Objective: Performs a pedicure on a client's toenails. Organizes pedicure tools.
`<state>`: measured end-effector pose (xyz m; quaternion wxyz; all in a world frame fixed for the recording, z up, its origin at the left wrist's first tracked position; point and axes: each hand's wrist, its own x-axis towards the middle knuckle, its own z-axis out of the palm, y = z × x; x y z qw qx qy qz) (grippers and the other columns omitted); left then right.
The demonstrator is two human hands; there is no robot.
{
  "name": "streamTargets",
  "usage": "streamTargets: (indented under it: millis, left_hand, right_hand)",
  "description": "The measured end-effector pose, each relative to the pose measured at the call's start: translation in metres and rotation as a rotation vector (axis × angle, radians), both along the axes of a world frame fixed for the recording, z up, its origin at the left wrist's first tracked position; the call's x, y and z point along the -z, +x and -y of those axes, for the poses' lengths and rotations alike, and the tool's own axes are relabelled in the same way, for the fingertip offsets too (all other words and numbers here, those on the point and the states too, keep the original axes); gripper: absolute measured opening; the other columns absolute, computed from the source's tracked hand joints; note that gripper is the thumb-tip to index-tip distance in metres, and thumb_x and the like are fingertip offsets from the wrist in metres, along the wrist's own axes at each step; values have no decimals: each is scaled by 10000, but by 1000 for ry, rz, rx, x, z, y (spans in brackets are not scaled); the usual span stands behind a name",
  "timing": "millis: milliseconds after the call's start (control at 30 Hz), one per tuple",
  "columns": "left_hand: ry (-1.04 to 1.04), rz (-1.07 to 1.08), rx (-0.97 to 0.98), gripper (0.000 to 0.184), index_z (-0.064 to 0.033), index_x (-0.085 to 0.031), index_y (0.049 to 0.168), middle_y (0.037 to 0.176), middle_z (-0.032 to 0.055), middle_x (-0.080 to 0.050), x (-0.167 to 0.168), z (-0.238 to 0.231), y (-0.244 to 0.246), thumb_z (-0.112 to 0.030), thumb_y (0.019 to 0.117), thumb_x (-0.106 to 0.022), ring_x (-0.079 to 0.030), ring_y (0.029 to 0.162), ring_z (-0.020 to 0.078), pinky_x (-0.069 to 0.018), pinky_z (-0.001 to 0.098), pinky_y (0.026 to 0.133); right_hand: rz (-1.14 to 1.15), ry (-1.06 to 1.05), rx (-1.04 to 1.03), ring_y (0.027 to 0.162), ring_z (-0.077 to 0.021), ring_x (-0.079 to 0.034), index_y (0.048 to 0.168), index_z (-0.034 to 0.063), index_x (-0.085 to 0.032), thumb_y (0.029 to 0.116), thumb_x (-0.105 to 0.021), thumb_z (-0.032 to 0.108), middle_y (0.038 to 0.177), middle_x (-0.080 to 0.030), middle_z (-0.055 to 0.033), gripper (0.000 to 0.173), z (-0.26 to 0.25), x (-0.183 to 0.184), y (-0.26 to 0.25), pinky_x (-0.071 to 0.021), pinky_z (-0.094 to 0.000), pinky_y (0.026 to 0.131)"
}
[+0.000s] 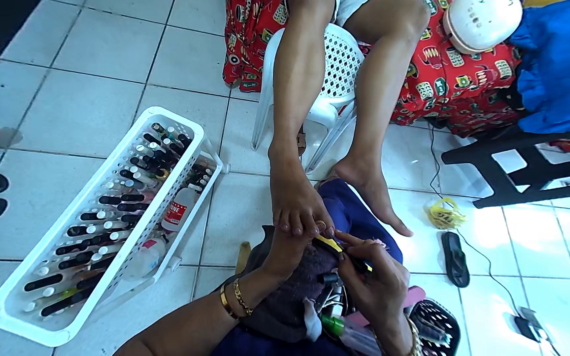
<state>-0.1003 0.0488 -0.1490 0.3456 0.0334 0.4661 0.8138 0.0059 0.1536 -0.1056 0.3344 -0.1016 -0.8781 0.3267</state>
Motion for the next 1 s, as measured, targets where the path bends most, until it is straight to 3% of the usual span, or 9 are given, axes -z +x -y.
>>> streamTargets:
  millis: [300, 500, 733, 900, 1000]
  left_hand:
    - [5, 23, 20, 194, -138, -634, 786, 677, -71, -620, 0, 0, 0, 6, 908, -679, -561, 589, -8, -472, 147, 562]
    - [-2, 39, 17, 207, -142, -626, 800, 677, -79, -612, -2, 1, 2, 30, 911, -659, -553, 587, -12, -477, 149, 570]
    - [-3, 47, 20, 207, -138, -624, 808, 693, -75, -622, -4, 2, 3, 39, 910, -658, -566, 602, -9, -489, 150, 583]
    - [-23, 26, 42, 211, -128, -607, 809, 725, -74, -627, -10, 2, 1, 39, 935, -629, -578, 627, -8, -497, 148, 599]
    - [-21, 12, 40, 208, -119, -620, 813, 736, -67, -637, -11, 1, 1, 50, 934, -633, -585, 635, -8, -504, 150, 605]
  right_hand:
    - [-43, -278, -39, 917, -53, -748, 937, 103, -591, 903, -633, 93, 938, -769, -17, 55, -4, -1, 2, -607, -186, 774]
    - [-25, -149, -33, 909, 5, -715, 922, 54, -588, 893, -627, 93, 967, -776, -62, 62, -3, 2, -1, -540, -106, 743]
    - [7, -218, -48, 949, -27, -737, 909, 93, -587, 889, -638, 121, 968, -784, -38, 62, -6, -2, 8, -577, -148, 779]
    - [33, -273, -102, 768, 58, -648, 925, 95, -620, 880, -674, 137, 811, -692, 43, 82, 2, -6, 21, -525, -87, 686]
    - [29, -246, -126, 741, 63, -622, 929, 82, -611, 879, -679, 129, 788, -657, 29, 96, 11, -4, 22, -514, -80, 679]
